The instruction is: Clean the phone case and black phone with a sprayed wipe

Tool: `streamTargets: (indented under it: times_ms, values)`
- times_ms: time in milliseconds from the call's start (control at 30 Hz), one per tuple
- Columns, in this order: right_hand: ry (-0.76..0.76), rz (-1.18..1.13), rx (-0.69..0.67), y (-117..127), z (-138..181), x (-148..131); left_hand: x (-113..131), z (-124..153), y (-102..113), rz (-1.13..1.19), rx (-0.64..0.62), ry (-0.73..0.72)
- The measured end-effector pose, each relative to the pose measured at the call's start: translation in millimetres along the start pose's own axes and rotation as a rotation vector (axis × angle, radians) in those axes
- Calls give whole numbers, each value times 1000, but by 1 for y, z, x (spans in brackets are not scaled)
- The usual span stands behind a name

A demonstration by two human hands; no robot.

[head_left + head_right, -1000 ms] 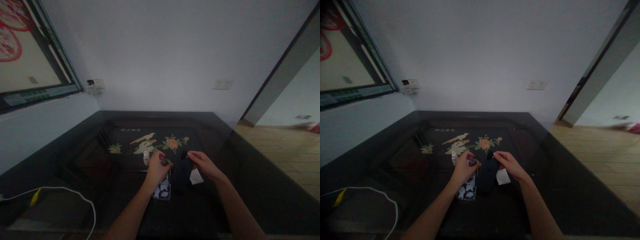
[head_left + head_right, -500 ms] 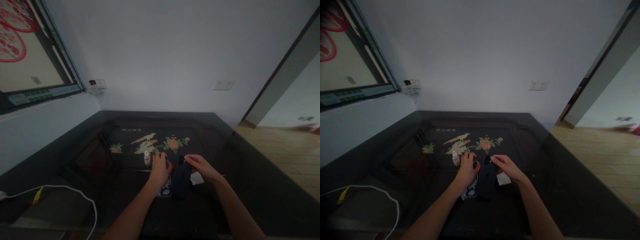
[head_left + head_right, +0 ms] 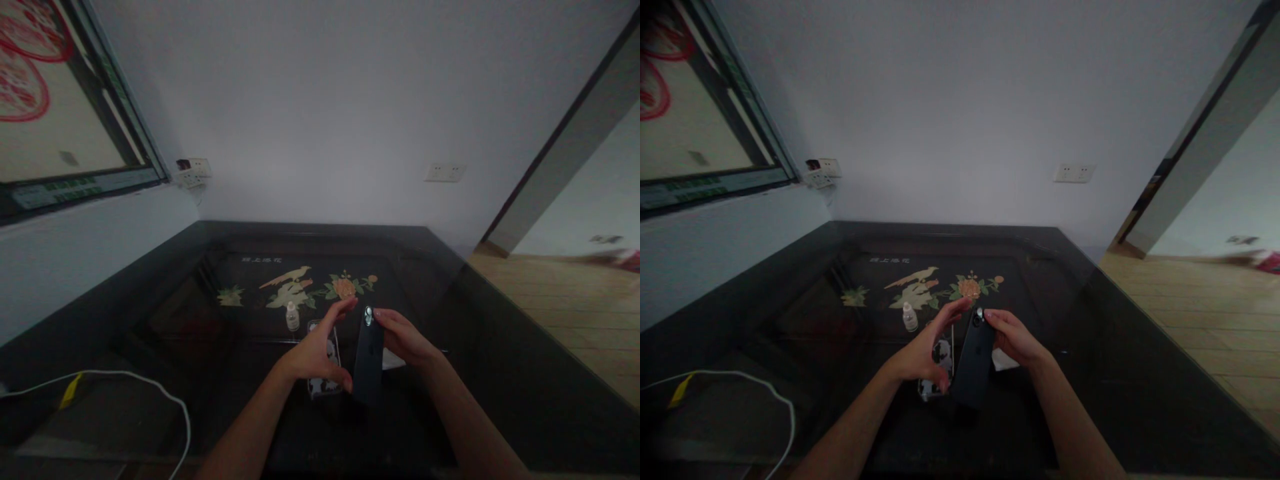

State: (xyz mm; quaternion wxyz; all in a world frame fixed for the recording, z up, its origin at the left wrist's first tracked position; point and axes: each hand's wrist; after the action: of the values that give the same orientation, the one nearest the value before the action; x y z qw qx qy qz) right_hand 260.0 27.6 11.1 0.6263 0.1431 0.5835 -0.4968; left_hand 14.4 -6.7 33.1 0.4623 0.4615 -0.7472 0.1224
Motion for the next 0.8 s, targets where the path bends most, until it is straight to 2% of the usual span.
streamTargets:
  times_ms: [133,267,567,800]
  values:
    - [1,-141,-32,-8,-1,3,5,-1,-15,4,-107,43]
    - [-14,-218,-40,-17,-5,9,16,-3,-29,-17,-69,21]
    - [-66,-218,-62,-22,-10,19,25,-6,-37,-151,50,-134]
    - [-123,-94,-45,-19,-7,18,32,-6,-37,-255,28,-69]
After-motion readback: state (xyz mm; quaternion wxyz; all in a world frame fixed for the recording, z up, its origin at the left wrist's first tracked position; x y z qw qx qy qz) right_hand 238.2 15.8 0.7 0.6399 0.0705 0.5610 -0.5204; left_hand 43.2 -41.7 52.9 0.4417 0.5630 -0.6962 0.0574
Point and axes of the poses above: each hand's wrist, its own z-axis away from the middle knuckle, its own y-axis out of the back of the hand, x = y × z, and after that the axes turned 13 degrees about -y, right-handed
